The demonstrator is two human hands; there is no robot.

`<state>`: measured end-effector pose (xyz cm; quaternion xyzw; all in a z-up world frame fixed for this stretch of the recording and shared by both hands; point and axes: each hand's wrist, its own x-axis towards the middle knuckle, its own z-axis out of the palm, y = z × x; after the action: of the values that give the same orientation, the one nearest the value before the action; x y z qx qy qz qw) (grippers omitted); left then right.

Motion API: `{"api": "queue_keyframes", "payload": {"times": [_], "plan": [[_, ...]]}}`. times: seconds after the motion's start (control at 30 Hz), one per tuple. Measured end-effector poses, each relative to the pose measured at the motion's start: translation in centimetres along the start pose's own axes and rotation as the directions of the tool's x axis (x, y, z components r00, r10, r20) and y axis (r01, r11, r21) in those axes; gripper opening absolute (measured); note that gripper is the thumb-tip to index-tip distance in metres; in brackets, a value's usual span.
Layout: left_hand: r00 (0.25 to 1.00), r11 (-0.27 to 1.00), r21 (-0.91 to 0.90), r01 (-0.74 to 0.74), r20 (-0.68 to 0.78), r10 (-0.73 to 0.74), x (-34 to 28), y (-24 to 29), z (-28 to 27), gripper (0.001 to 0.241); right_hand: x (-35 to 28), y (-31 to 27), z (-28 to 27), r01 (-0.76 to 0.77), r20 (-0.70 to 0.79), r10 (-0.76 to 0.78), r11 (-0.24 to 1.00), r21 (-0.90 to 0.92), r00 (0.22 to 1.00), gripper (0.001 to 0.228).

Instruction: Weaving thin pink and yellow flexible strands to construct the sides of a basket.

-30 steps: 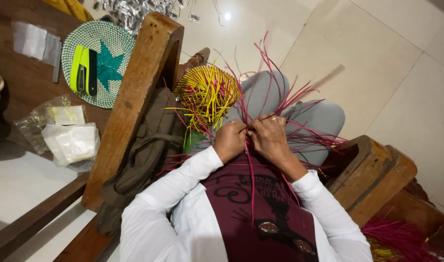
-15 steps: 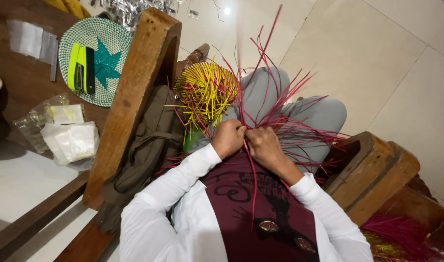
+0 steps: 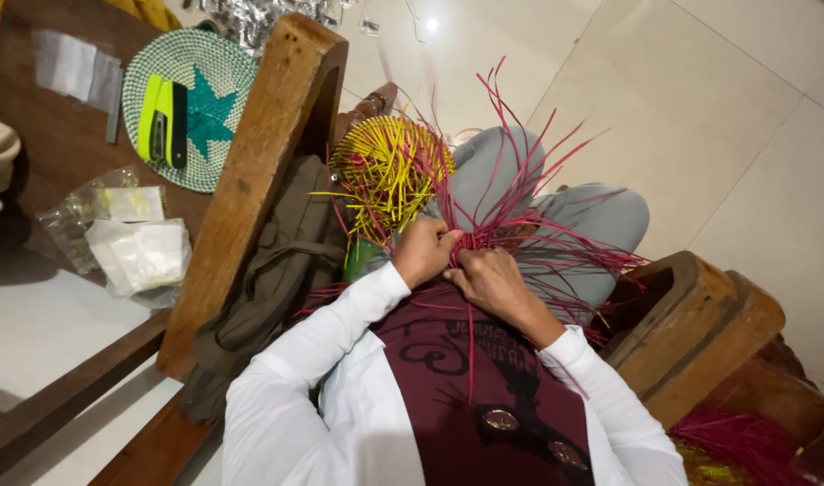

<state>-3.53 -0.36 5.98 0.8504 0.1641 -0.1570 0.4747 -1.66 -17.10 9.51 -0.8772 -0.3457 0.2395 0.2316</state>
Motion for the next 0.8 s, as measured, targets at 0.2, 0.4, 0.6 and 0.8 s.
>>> {"api": "queue_keyframes", "payload": {"times": [0.2, 0.4, 0.6, 0.8], "plan": [[0.998, 0.997, 0.075, -0.028, -0.061, 0.032, 0.7, -1.0, 1.9, 0.029, 0.2, 1.2, 1.0, -0.033, 0.024, 0.034, 0.999, -0.028, 0.999, 0.027], [0.994, 0.995, 0.097, -0.020, -0.104, 0.030, 0.2, -0.6, 2.0, 0.029, 0.1, 1.3, 1.0, -0.041, 0.028, 0.042, 0.999, -0.034, 0.999, 0.025], [0.991, 0.992, 0.122, -0.019, -0.131, 0.035, 0.0, -1.6, 2.8, 0.030, -0.4, -0.2, 0.0, -0.032, 0.008, 0.032, 0.997, -0.066, 0.999, 0.024], [0.997, 0.995, 0.101, 0.004, -0.071, 0.003, 0.2, -1.9, 2.6, 0.031, -0.7, -0.7, 0.4, -0.051, -0.002, 0.051, 0.996, -0.077, 0.999, 0.026]]}}
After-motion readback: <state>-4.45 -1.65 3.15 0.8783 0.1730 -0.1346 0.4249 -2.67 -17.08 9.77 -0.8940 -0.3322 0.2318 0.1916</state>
